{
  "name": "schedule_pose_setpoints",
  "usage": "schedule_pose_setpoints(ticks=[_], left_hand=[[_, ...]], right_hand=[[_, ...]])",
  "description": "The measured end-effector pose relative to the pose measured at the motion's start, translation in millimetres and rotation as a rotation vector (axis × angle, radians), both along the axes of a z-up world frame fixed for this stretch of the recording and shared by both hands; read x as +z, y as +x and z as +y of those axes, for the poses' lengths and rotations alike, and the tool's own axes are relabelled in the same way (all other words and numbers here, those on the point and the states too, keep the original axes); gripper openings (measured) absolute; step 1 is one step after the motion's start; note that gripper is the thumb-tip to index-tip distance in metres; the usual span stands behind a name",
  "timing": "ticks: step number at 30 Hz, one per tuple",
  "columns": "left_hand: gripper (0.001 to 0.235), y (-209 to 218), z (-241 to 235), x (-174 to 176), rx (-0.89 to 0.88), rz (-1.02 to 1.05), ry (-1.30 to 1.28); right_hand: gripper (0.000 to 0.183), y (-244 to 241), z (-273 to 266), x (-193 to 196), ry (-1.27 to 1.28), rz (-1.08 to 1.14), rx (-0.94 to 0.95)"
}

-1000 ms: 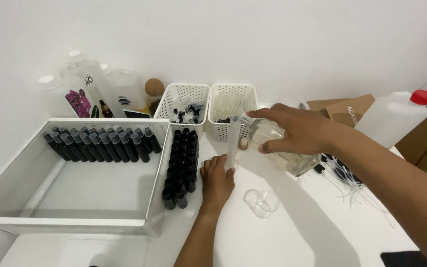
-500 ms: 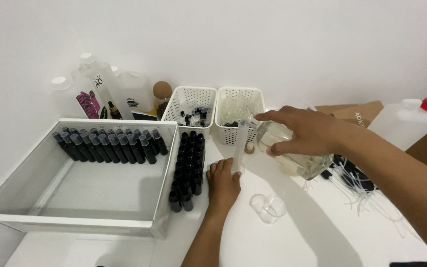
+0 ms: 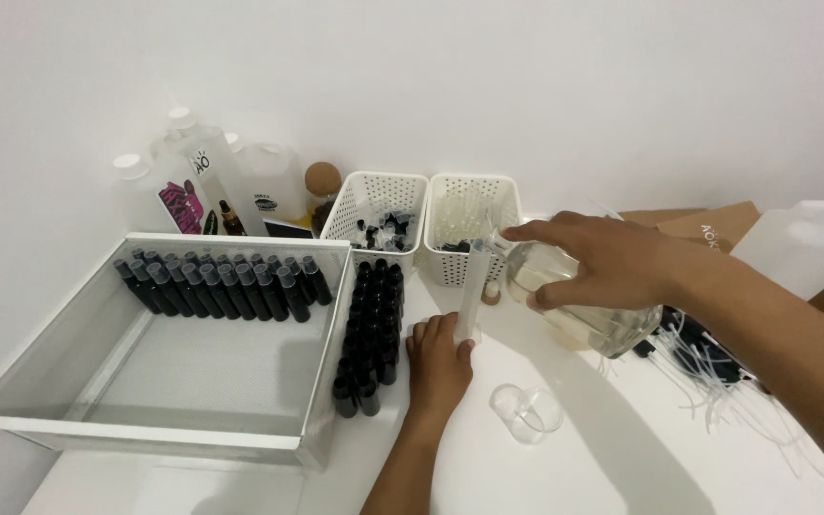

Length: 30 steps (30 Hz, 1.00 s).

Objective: Assembling small perfume vials by attaching sprayers and caps and organizing them in a tray.

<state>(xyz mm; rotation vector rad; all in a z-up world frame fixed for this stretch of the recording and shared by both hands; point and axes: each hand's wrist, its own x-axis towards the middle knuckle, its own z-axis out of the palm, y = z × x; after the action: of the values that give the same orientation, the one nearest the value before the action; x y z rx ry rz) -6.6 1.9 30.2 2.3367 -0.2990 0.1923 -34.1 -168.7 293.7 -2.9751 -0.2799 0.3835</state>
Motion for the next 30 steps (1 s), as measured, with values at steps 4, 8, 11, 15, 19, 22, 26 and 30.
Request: schedule_pose_setpoints(ticks=[4, 8, 11, 15, 19, 22, 26, 30], left_hand=[[0.038, -1, 1, 4, -0.001, 0.015, -0.006], [0.037, -2, 1, 4, -0.003, 0.017, -0.022], [0.038, -5, 2, 10, -0.011, 0.022, -0.026], [0.038, -2, 1, 6, -0.008, 0.022, -0.009], [0.038, -2, 2, 8, -0.015, 0.044, -0.021], [0.038, -3, 1, 6, -0.016, 0.038, -0.019], [0.038, -2, 2, 5, -0.02, 0.039, -0.01], [0.038, 0, 1, 0, -0.012, 0.028, -0.015]], right_hand=[[0.08, 0, 2, 3, -0.016, 0.015, 0.002], [0.08, 1, 2, 4, -0.01, 0.024, -0.001], [0.081, -1, 3, 7, -0.007, 0.031, -0.012], [0.08, -2, 5, 7, 0.013, 0.031, -0.014], [0.081, -1, 5, 8, 0.013, 0.029, -0.005], [0.08, -1, 4, 8, 0.008, 0.03, -0.007], [0.079, -1, 6, 10, -0.028, 0.045, -0.004], [0.08, 0, 7, 10, -0.03, 0.044, -0.01]])
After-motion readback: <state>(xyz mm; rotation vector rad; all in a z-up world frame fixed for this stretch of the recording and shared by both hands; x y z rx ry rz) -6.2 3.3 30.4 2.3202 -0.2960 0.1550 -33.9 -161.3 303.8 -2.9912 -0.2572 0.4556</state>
